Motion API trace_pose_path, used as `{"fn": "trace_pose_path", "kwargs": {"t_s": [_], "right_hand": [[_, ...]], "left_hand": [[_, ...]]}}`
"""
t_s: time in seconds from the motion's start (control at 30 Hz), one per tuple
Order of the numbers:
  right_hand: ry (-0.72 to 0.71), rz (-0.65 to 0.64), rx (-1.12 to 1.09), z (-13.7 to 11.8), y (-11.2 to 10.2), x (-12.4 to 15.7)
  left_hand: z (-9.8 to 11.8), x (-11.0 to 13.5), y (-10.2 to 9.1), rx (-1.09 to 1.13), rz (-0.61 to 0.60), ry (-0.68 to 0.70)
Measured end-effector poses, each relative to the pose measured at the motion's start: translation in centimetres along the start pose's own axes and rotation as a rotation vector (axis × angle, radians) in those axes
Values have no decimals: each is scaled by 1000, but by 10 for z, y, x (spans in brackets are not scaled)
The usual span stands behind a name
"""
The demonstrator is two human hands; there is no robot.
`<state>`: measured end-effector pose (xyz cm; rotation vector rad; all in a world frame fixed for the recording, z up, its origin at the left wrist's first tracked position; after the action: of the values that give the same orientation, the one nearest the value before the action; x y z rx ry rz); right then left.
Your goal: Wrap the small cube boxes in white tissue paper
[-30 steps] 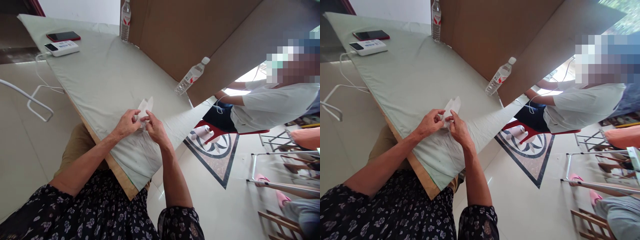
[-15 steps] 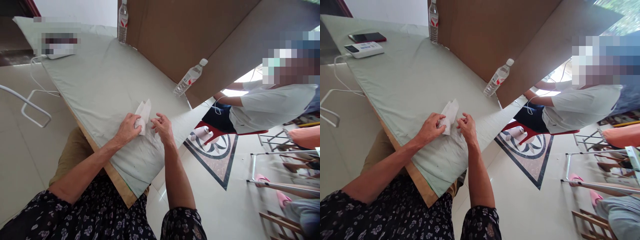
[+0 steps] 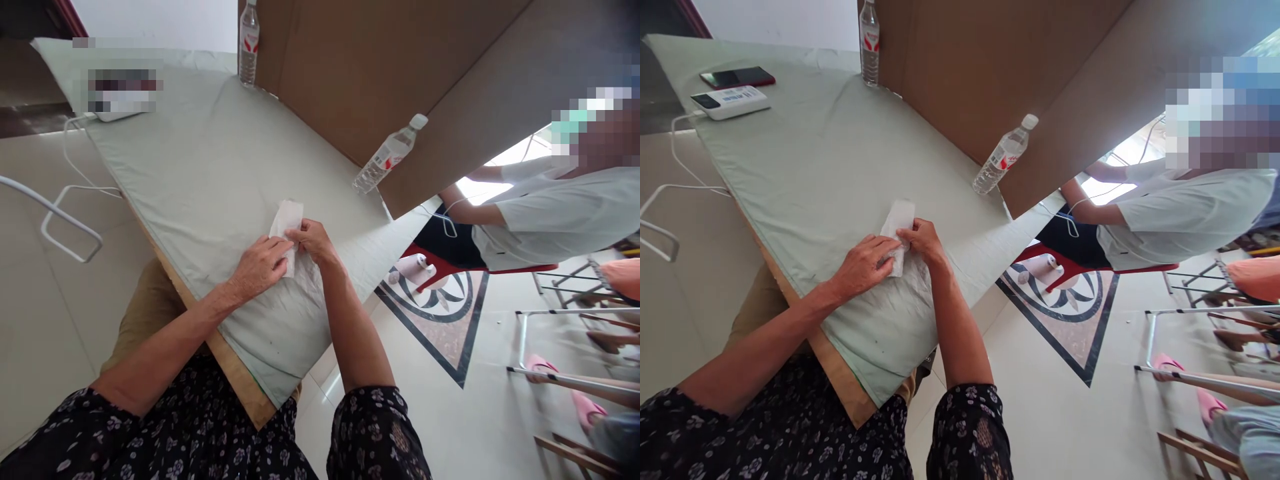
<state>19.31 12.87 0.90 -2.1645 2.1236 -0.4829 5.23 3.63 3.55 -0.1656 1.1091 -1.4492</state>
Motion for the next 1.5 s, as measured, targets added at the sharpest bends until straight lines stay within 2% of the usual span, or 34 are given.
{"fn": "trace_pose_path", "kwargs": {"t_s": [0.13, 0.23, 0.33, 0.4, 0.5, 0.63, 0.73, 0.87, 0.93, 1.07, 1.13, 1.2, 1.33, 1.4, 1.5], "right_hand": [[-73, 13, -84, -5, 1, 9], [-192, 19, -147, -8, 1, 25], [-328, 24, -56, -10, 1, 44], [-415, 33, 33, -11, -1, 57], [-506, 15, 91, -12, -6, 73], [-551, -42, 164, -11, -13, 93], [-625, -68, 263, -5, -12, 105], [-672, 106, 275, -3, -8, 105], [-568, 162, 182, -2, -5, 99], [-231, 62, -43, 4, 9, 91], [-186, 53, -46, 6, 11, 92], [-238, 132, 50, 6, 7, 94], [-433, 405, 213, 4, -15, 105], [-533, 421, 270, 2, -19, 111], [-612, 324, 337, 3, -12, 114]], "left_hand": [[-5, 2, 0, 67, 26, -68], [-9, 6, -3, 69, 114, -176], [-15, 9, -7, 20, 241, -276], [-17, 8, -8, 6, 268, -262], [-20, 2, -6, 22, 189, -199], [-25, -1, -5, 102, 29, -191], [-29, 1, -7, 160, -9, -176], [-32, 2, -11, 265, -12, -199], [-33, 2, -15, 333, -39, -242], [-36, 5, -18, 505, -240, -339], [-37, 8, -17, 607, -305, -401], [-39, 10, -16, 661, -298, -441], [-38, 10, -11, 701, -253, -447], [-39, 10, -8, 731, -241, -452], [-42, 11, -4, 720, -237, -457]]}}
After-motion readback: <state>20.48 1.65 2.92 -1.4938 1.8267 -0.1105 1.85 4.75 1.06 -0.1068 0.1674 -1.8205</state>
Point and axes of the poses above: each hand's wrist, its own x-axis away from the middle knuckle, its own y-axis out of the palm, z = x × y, the point moved 5 cm from there along -x, towards the middle knuckle, and after that the axes turned 9 degrees about z, right-handed, at the moved point
